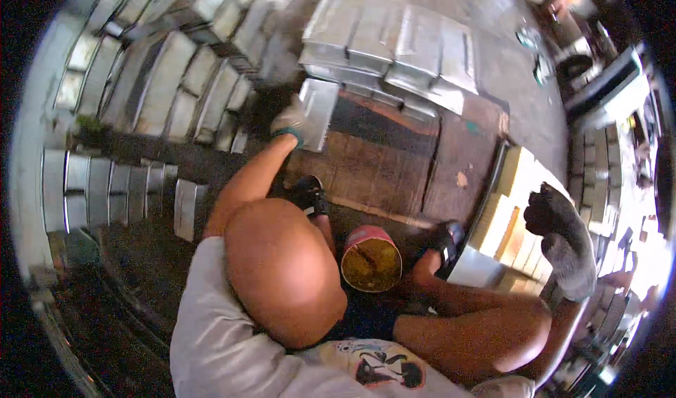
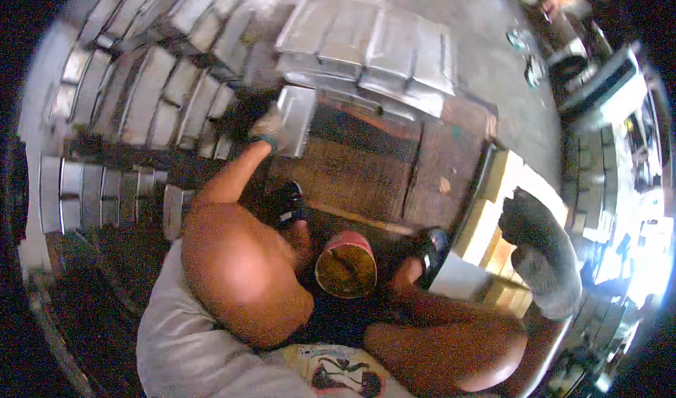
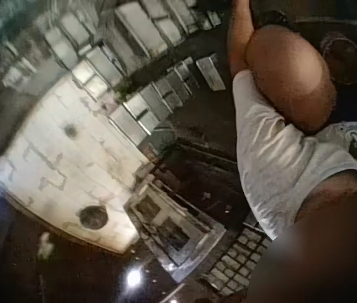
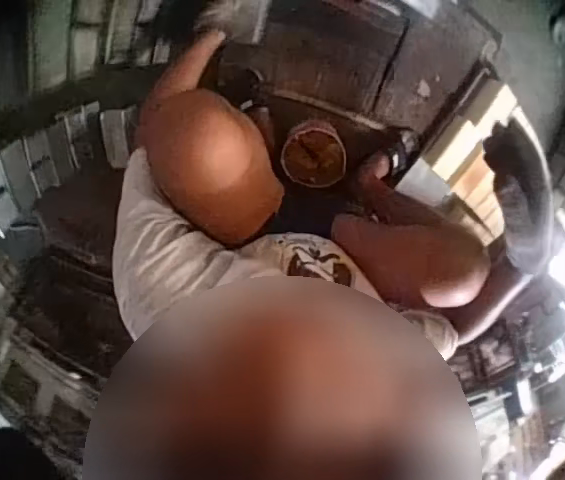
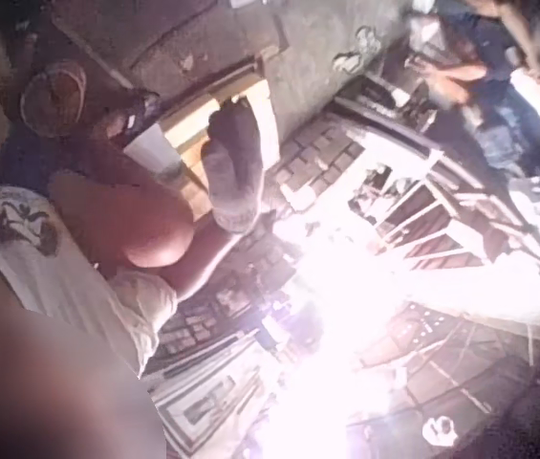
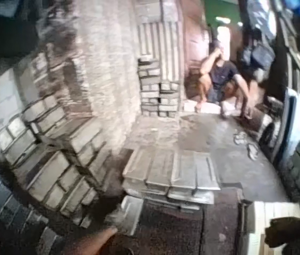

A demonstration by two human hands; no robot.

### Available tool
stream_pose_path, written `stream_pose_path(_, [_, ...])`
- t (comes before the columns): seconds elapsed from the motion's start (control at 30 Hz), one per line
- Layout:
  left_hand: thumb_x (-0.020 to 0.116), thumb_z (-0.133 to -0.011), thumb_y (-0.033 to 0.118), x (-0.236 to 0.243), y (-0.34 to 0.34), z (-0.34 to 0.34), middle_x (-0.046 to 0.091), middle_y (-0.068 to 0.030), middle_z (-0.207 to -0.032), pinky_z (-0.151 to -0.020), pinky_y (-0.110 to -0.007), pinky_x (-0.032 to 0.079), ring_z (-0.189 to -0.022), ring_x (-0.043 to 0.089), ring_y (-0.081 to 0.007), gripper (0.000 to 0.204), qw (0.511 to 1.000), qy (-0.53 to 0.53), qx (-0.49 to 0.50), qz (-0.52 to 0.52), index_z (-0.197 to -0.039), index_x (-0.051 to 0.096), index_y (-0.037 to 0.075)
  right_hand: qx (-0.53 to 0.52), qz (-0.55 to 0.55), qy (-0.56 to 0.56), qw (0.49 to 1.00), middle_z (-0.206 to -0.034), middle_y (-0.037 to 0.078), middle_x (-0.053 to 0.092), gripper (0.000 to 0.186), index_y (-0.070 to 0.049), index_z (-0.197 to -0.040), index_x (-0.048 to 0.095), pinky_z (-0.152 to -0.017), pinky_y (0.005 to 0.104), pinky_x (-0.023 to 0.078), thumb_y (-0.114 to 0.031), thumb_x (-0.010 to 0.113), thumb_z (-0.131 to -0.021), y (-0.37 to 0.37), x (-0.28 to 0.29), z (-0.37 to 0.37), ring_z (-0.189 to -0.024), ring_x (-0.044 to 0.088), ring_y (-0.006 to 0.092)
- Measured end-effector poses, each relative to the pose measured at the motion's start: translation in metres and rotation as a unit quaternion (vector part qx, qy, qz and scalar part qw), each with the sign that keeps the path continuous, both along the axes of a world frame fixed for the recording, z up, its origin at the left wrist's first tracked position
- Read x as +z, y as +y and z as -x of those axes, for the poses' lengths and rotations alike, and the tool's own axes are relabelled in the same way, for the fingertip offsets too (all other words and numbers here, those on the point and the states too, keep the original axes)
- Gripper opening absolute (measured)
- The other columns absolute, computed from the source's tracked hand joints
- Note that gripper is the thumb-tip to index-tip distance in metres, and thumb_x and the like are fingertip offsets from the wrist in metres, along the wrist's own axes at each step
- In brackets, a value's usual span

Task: The person prepares bread tins and arranges loaves. The person applies grease to the inside of a metal tin with a brush, places a loaf of bread into the tin, and stacks the filled tins onto a pile.

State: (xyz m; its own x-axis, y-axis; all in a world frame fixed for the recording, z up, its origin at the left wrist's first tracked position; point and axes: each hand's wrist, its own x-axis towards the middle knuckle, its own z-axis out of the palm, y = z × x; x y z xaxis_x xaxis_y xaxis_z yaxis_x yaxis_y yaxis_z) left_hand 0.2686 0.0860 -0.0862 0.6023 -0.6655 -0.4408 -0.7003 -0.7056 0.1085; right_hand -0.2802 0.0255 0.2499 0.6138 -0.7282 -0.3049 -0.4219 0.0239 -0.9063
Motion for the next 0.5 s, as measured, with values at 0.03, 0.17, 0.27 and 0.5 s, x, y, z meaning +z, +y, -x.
stream_pose_path(0.03, [0.063, -0.091, 0.034, -0.001, -0.004, -0.003, 0.059, -0.028, -0.139, -0.105, -0.051, 0.05, -0.124, 0.063, -0.0386, 0.085, 1.0, -0.009, -0.015, -0.026, -0.157, 0.023, 0.0, -0.013, -0.017, 0.009, 1.0, -0.146, 0.014, 0.06, 0.09, 0.003, -0.156, 0.04, -0.106, 0.0364, 0.049, -0.05, 0.076, -0.094, -0.002, -0.01, 0.008, -0.126, 0.062, 0.0223])
stream_pose_path(0.17, [0.071, -0.084, 0.03, 0.042, -0.013, -0.003, 0.069, -0.0236, -0.117, -0.091, -0.044, 0.054, -0.103, 0.069, -0.0332, 0.059, 0.991, 0.063, -0.115, 0.014, -0.128, 0.051, -0.004, -0.076, -0.119, -0.074, 0.987, -0.147, 0.018, 0.058, 0.069, 0.004, -0.154, 0.043, -0.11, 0.0371, 0.047, -0.029, 0.071, -0.1, -0.001, -0.079, 0.028, -0.132, 0.059, 0.0242])
stream_pose_path(0.27, [0.078, -0.079, 0.026, 0.08, -0.008, 0.023, 0.076, -0.0203, -0.099, -0.08, -0.039, 0.057, -0.087, 0.073, -0.0292, 0.043, 0.979, 0.161, -0.126, 0.007, -0.106, 0.073, -0.007, -0.02, -0.052, 0.009, 0.998, -0.143, 0.019, 0.061, 0.065, 0.002, -0.152, 0.047, -0.109, 0.0358, 0.048, -0.027, 0.071, -0.099, 0.004, -0.155, 0.004, -0.128, 0.06, 0.0236])
stream_pose_path(0.5, [0.071, -0.086, 0.018, 0.129, -0.04, 0.19, 0.074, -0.0117, -0.095, -0.078, -0.036, 0.057, -0.083, 0.069, -0.0214, 0.03, 0.927, 0.369, -0.065, -0.018, -0.11, 0.071, 0.0, 0.118, 0.149, 0.035, 0.981, -0.135, 0.027, 0.059, 0.084, -0.002, -0.15, 0.044, -0.107, 0.0469, 0.05, -0.04, 0.081, -0.085, 0.011, -0.185, -0.093, -0.123, 0.06, 0.044])
